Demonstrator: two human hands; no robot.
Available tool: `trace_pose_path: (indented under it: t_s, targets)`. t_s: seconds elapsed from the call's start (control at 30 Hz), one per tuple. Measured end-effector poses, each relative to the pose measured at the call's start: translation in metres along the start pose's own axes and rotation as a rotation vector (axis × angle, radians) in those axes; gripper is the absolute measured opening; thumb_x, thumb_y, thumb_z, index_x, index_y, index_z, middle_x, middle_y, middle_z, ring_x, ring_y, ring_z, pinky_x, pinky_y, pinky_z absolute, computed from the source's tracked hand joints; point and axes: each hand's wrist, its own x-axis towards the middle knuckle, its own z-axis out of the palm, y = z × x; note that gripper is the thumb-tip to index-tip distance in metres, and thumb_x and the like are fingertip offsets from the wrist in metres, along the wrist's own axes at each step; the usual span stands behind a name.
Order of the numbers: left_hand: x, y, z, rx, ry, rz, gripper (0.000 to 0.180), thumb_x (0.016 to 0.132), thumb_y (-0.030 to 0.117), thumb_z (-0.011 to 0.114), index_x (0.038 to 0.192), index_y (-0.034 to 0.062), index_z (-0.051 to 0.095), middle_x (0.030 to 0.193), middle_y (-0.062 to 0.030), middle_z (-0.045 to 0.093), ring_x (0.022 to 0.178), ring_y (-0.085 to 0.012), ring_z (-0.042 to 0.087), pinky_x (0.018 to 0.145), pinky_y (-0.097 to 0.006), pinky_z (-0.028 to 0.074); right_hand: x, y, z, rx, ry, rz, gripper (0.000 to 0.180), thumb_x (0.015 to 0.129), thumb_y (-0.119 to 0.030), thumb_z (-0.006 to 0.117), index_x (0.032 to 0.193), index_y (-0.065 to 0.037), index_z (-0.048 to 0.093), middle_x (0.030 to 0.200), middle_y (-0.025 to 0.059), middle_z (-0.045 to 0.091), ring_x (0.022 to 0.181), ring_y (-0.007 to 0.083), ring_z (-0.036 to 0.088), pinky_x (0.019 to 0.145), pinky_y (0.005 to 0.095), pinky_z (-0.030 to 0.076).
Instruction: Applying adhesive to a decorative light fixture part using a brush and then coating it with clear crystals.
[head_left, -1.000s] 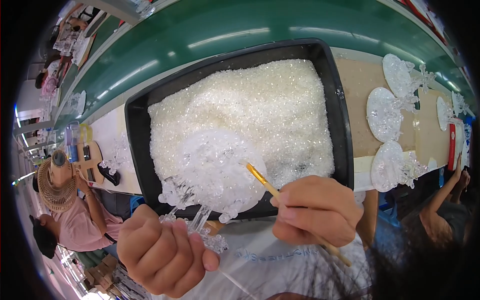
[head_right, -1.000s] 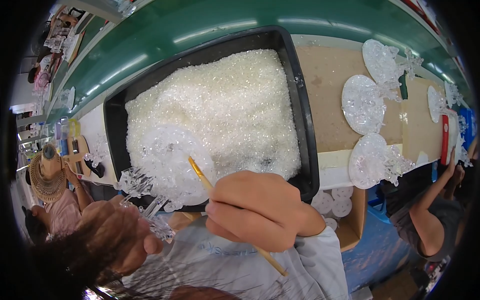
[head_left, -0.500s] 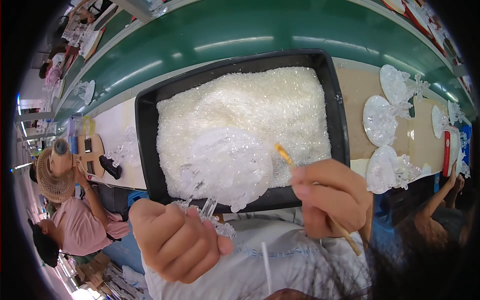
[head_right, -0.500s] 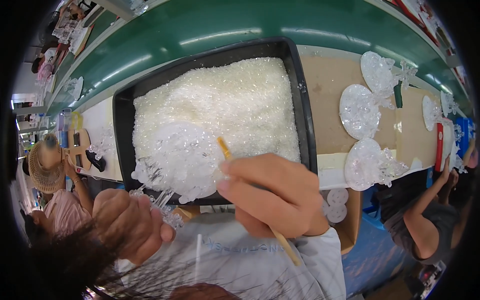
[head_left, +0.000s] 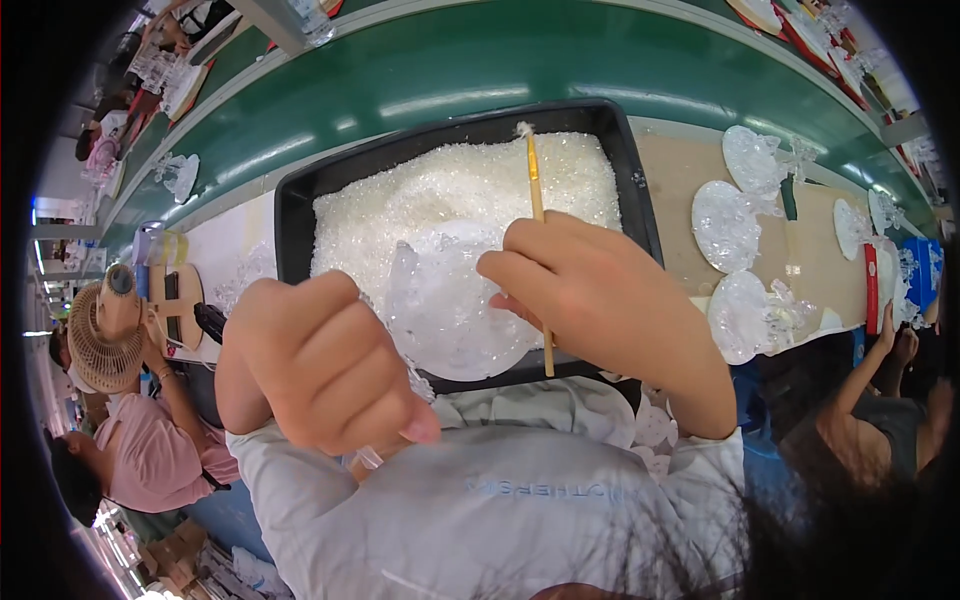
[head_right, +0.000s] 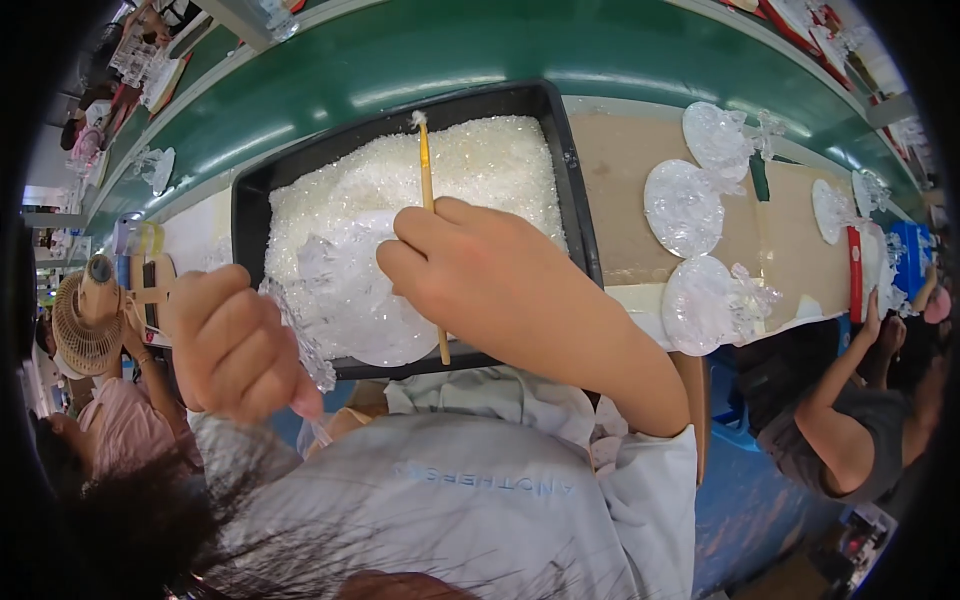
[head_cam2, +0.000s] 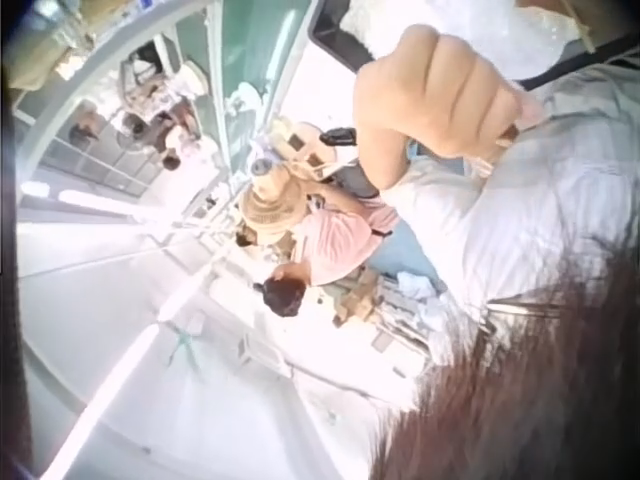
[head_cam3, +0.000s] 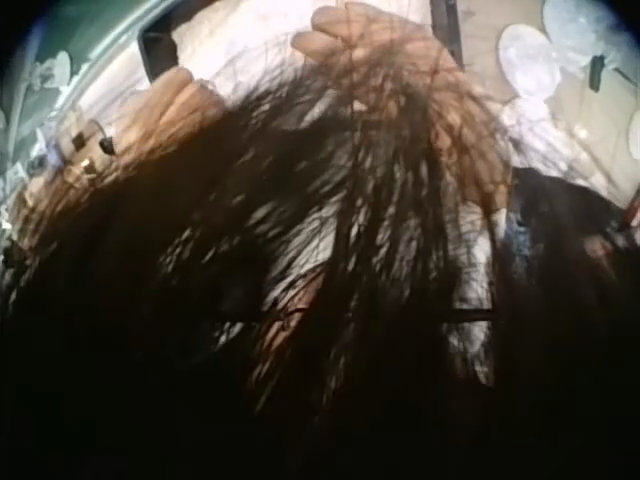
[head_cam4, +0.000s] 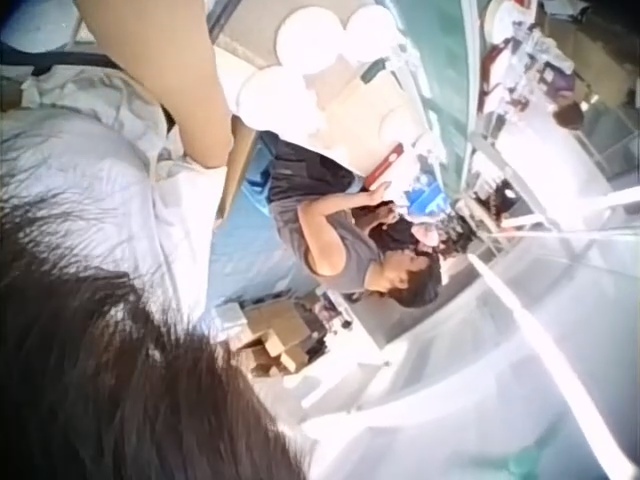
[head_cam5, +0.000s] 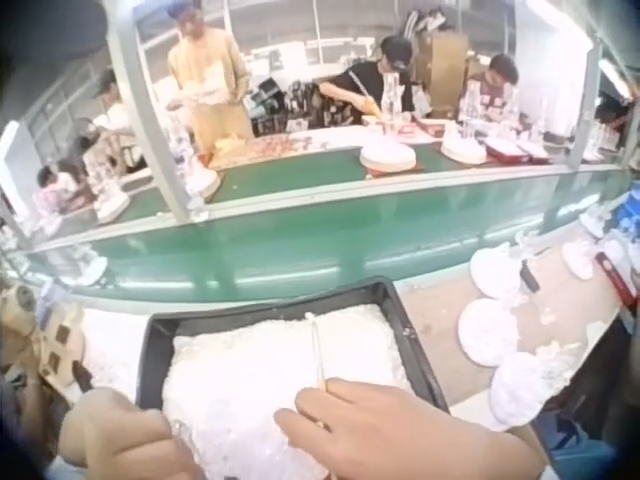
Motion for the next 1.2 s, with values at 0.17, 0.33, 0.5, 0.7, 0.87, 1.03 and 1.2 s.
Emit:
trace_pose_path:
  t_s: [0.17, 0.33, 0.5, 0.7, 0.87, 1.03, 1.2]
  targets:
    - [-0.001, -0.003, 0.000, 0.019, 0.049, -0.253, 0.035, 0.094, 0.029, 0.063, 0.075, 0.0022, 0.048, 0.067, -0.0080, 0.051, 0.051, -0.0174, 0.043, 0.043, -0.029, 0.032, -0.008, -0.004, 0.000, 0.026, 0.039, 0.010, 0.026, 0.077, -0.012, 0.076, 0.097, -0.003, 0.062, 0.080, 0.0091, 0.053, 0.075, 0.0276, 0.059, 0.064, 0.0385, 0.049]
    - [0.008, 0.023, 0.012, -0.325, 0.244, -1.376, 0.057, 0.078, 0.030, 0.075, 0.123, -0.0011, 0.057, 0.106, -0.0164, 0.062, 0.085, -0.0255, 0.061, 0.073, -0.037, 0.051, -0.012, -0.006, 0.006, -0.088, 0.256, 0.108, 0.029, 0.075, -0.009, 0.079, 0.097, -0.001, 0.062, 0.083, 0.0104, 0.059, 0.071, 0.0287, 0.061, 0.061, 0.0370, 0.050]
    - [0.020, 0.033, 0.020, -0.311, 0.216, -1.507, 0.035, 0.094, 0.001, 0.061, 0.129, -0.0005, 0.058, 0.095, -0.0096, 0.075, 0.079, -0.0113, 0.067, 0.076, -0.022, 0.051, -0.010, -0.010, 0.009, 0.064, 0.292, 0.101, 0.024, 0.075, -0.010, 0.081, 0.091, -0.002, 0.065, 0.083, 0.0112, 0.063, 0.071, 0.0279, 0.064, 0.059, 0.0343, 0.051]
    - [-0.004, 0.031, 0.031, 0.004, 0.210, -1.313, 0.027, 0.096, 0.004, 0.063, 0.122, -0.0027, 0.060, 0.099, -0.0141, 0.074, 0.089, -0.0139, 0.070, 0.078, -0.024, 0.053, -0.033, -0.001, 0.005, 0.120, 0.507, 0.210, 0.021, 0.076, -0.011, 0.083, 0.087, -0.001, 0.069, 0.082, 0.0106, 0.068, 0.064, 0.0243, 0.065, 0.056, 0.0329, 0.051]
    - [-0.015, 0.037, 0.038, 0.101, 0.432, -1.240, 0.022, 0.086, -0.001, 0.072, 0.108, -0.0016, 0.068, 0.094, -0.0142, 0.075, 0.077, -0.0188, 0.073, 0.071, -0.025, 0.055, -0.028, -0.001, 0.025, 0.045, 0.469, 0.318, 0.021, 0.074, -0.011, 0.083, 0.084, 0.000, 0.069, 0.082, 0.0114, 0.066, 0.068, 0.0259, 0.064, 0.057, 0.0309, 0.049]
    - [-0.018, 0.038, 0.035, 0.207, 0.325, -1.142, 0.026, 0.087, -0.002, 0.069, 0.113, -0.0025, 0.065, 0.094, -0.0188, 0.074, 0.075, -0.0226, 0.072, 0.070, -0.028, 0.056, -0.032, -0.008, 0.021, -0.010, 0.345, 0.385, 0.021, 0.072, -0.010, 0.084, 0.084, -0.001, 0.070, 0.082, 0.0107, 0.065, 0.070, 0.0269, 0.063, 0.058, 0.0332, 0.049]
    - [-0.016, 0.036, 0.034, 0.124, 0.298, -0.973, 0.039, 0.091, -0.002, 0.061, 0.129, 0.0005, 0.053, 0.093, -0.0261, 0.072, 0.061, -0.0227, 0.062, 0.059, -0.029, 0.051, -0.035, -0.002, 0.026, -0.047, 0.344, 0.392, 0.022, 0.072, -0.014, 0.084, 0.083, -0.001, 0.070, 0.081, 0.0101, 0.065, 0.069, 0.0274, 0.062, 0.059, 0.0338, 0.049]
